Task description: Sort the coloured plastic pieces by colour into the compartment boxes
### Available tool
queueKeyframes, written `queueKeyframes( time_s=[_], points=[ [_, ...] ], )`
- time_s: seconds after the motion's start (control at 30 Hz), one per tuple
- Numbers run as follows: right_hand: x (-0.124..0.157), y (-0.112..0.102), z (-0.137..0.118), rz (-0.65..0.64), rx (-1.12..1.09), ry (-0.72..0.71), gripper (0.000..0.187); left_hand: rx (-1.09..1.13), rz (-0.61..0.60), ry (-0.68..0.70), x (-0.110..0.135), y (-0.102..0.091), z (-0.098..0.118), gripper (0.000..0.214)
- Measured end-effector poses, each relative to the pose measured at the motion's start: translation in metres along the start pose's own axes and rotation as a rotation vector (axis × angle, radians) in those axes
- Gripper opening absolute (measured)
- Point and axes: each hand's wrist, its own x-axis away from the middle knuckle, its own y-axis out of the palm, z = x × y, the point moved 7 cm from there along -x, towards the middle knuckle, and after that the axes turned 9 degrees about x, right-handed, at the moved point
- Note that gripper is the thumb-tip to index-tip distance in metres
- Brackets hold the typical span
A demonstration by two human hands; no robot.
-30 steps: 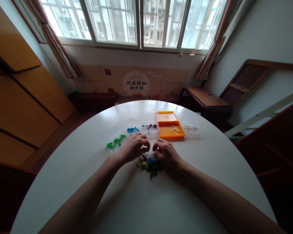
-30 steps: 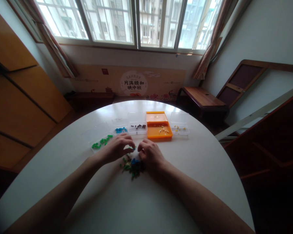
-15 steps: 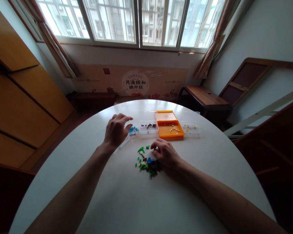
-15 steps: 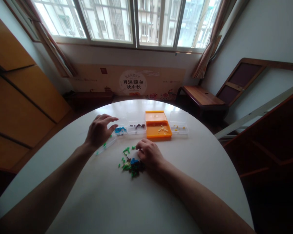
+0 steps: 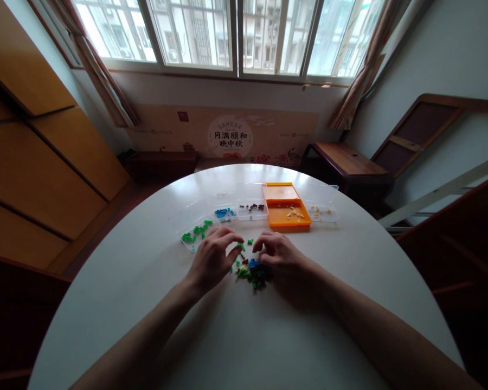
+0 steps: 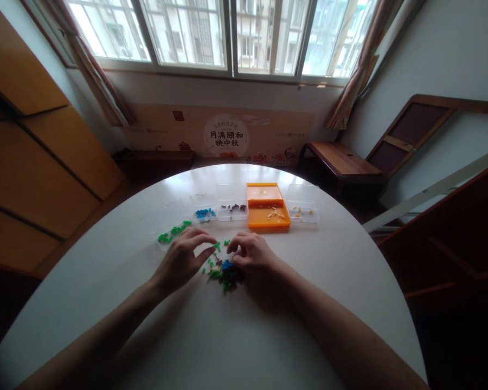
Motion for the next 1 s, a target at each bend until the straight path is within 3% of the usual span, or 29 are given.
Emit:
queueKeyframes(
  time_s=[0.17, 0.37, 0.73, 0.87, 1.0],
  points=[
    [-0.001, 0.002, -0.009, -0.005, 0.063, -0.119, 0.020, 0.021, 0.015, -0.012, 0.006, 0.003, 0.002, 0.010],
    [-0.001, 0.006, -0.007, 0.008, 0.108, -0.158, 0.016, 0.016, 0.097, 0.040, 0.012, 0.001, -0.002, 0.010],
    [-0.005, 0.000, 0.004, 0.125, -0.086, -0.040, 0.007, -0.026, 0.157, 0.103, 0.019, 0.003, 0.005, 0.011],
    [-0.018, 0.000, 0.001, 0.134, -0.041, 0.010, 0.007, -0.036, 0.158, 0.083, 0.021, 0.003, 0.004, 0.011],
    [-0.051, 0.001, -0.011, 0.136, 0.055, -0.038, 0.009, -0.046, 0.147, 0.079, 0.024, 0.000, 0.002, 0.007]
  ],
)
